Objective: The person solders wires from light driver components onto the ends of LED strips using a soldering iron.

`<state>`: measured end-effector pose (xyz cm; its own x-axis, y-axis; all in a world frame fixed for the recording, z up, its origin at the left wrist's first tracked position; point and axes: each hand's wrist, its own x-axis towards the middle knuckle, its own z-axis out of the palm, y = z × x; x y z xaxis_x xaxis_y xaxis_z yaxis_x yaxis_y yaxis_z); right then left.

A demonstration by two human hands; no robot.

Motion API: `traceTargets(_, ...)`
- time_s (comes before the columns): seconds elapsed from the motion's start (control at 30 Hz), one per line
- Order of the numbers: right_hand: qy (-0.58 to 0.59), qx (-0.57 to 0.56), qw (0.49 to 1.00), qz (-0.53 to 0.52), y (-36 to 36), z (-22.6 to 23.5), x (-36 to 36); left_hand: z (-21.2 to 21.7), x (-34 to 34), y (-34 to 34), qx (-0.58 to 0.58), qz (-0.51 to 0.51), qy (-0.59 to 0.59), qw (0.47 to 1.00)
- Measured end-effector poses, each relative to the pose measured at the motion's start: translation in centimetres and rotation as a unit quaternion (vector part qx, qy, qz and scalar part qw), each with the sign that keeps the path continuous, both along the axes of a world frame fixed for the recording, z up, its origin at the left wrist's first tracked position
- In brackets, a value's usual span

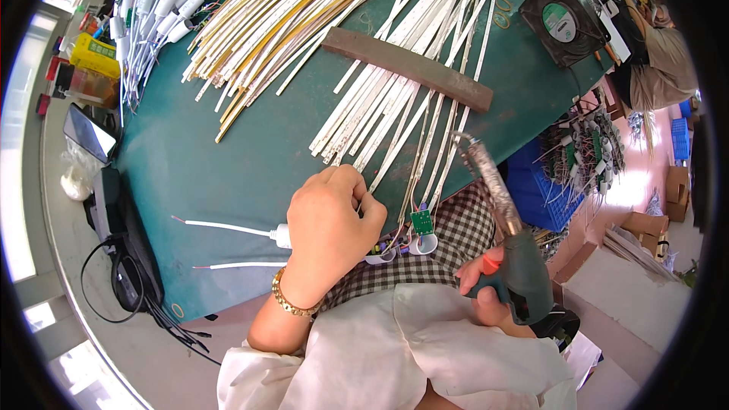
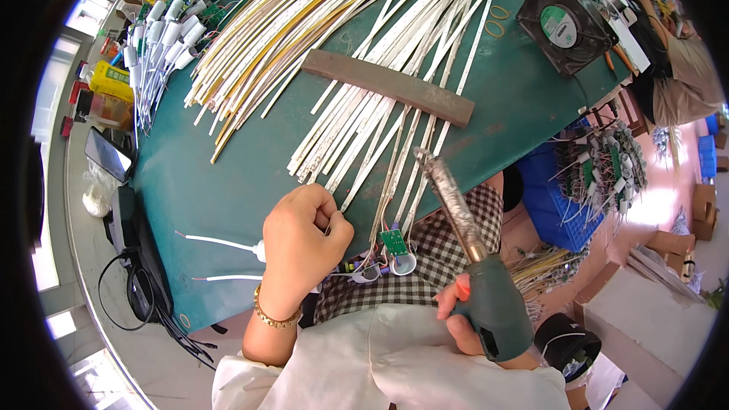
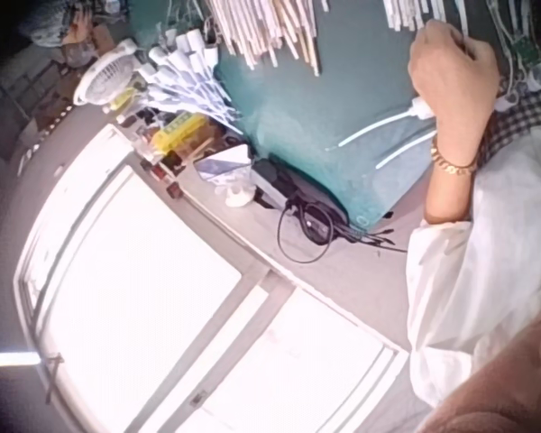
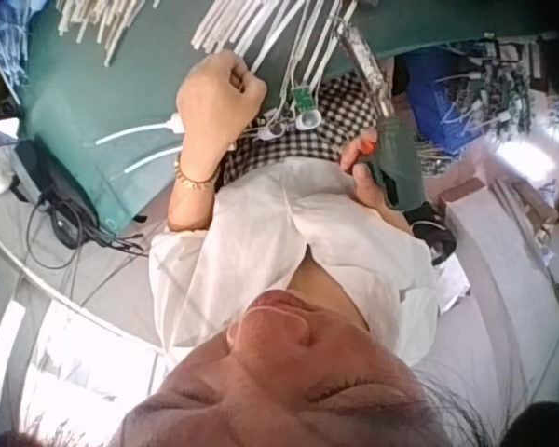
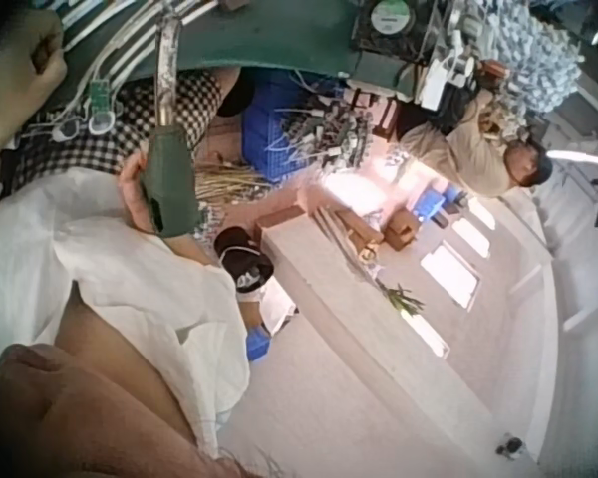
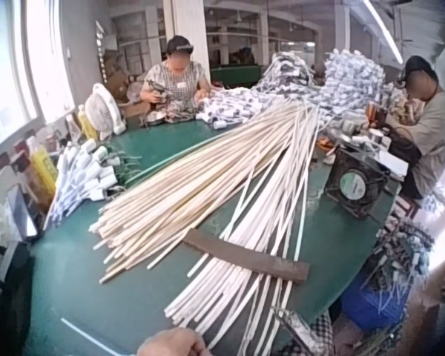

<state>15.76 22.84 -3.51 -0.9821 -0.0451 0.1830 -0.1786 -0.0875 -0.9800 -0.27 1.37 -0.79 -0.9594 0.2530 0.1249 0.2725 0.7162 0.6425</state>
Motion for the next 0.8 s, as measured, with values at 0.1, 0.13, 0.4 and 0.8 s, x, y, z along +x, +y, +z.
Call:
traceTargets(0.1, -0.011, 0.033, 0.999, -0.03, -0.58, -0.29, 0.46, 0.22, -0.02, 0.03, -0.005, -0.007, -0.006, 1.0)
traceTargets(0.13, -0.009, 0.033, 0.999, -0.03, -0.72, -0.29, 0.41, 0.22, -0.02, 0.05, -0.005, -0.007, -0.004, 1.0)
traceTargets(0.4, -0.08, 0.067, 0.994, 0.033, -0.36, 0.05, 0.39, -0.11, -0.02, -0.08, -0.004, -0.012, 0.013, 1.0)
traceTargets(0.8, -0.101, 0.038, 0.993, 0.057, -0.65, -0.39, 0.63, 0.22, 0.0, 0.0, -0.017, -0.011, 0.007, 1.0)
